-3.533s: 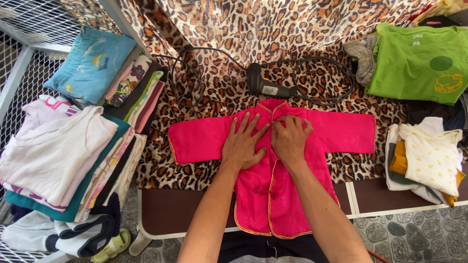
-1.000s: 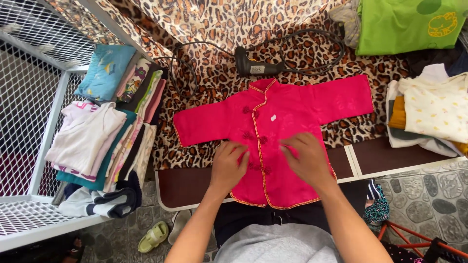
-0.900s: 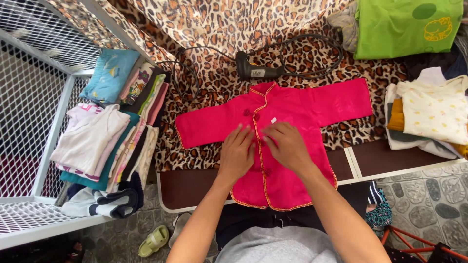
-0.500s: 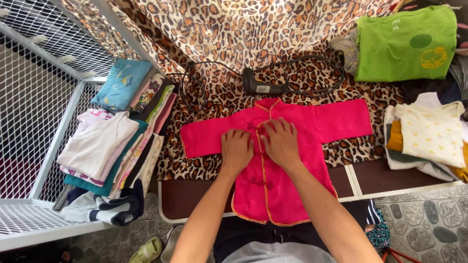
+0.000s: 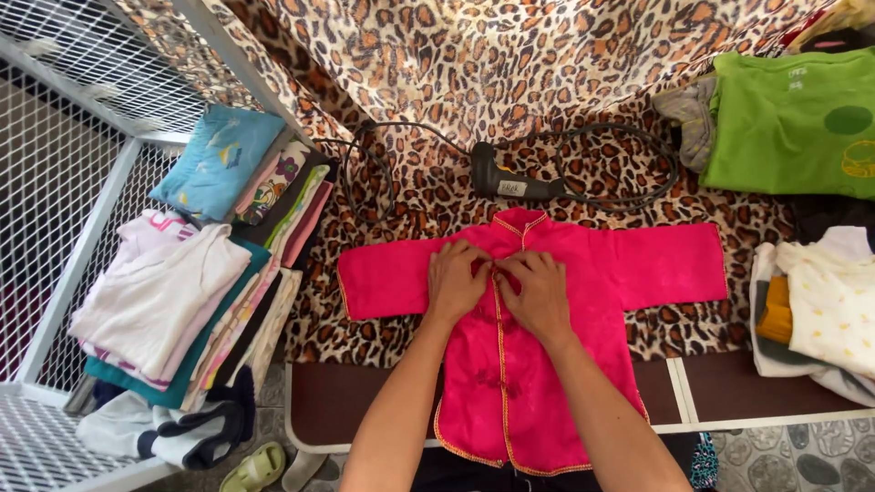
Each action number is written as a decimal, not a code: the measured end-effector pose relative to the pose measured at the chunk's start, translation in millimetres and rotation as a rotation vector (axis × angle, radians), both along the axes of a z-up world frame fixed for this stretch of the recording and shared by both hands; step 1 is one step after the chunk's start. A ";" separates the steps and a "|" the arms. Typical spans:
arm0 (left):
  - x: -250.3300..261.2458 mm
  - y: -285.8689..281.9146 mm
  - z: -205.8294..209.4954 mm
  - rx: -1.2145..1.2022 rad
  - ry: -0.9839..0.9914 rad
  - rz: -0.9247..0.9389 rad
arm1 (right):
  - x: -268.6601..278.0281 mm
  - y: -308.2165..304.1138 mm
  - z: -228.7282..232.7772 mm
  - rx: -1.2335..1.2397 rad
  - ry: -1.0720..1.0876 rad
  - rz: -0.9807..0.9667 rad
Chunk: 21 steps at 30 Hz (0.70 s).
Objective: The person folds a pair of blue shorts and a pink top before placing a pink pouch into a wire storage rack.
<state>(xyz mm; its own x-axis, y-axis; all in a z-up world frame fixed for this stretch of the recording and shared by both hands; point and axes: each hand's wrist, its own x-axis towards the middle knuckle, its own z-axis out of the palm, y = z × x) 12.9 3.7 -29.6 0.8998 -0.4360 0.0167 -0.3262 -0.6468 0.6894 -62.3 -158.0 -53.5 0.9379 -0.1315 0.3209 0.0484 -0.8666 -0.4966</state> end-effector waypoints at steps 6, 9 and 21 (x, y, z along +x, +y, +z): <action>-1.5 3.7 3.3 -0.063 -0.005 -0.034 | 3.1 1.6 13.0 0.076 0.050 -0.027; -9.3 3.3 16.7 -0.073 -0.106 -0.027 | 3.0 0.0 1.6 0.038 0.043 -0.024; -5.6 3.4 3.5 -0.163 0.000 0.045 | 17.3 -2.0 -11.6 0.025 -0.016 0.076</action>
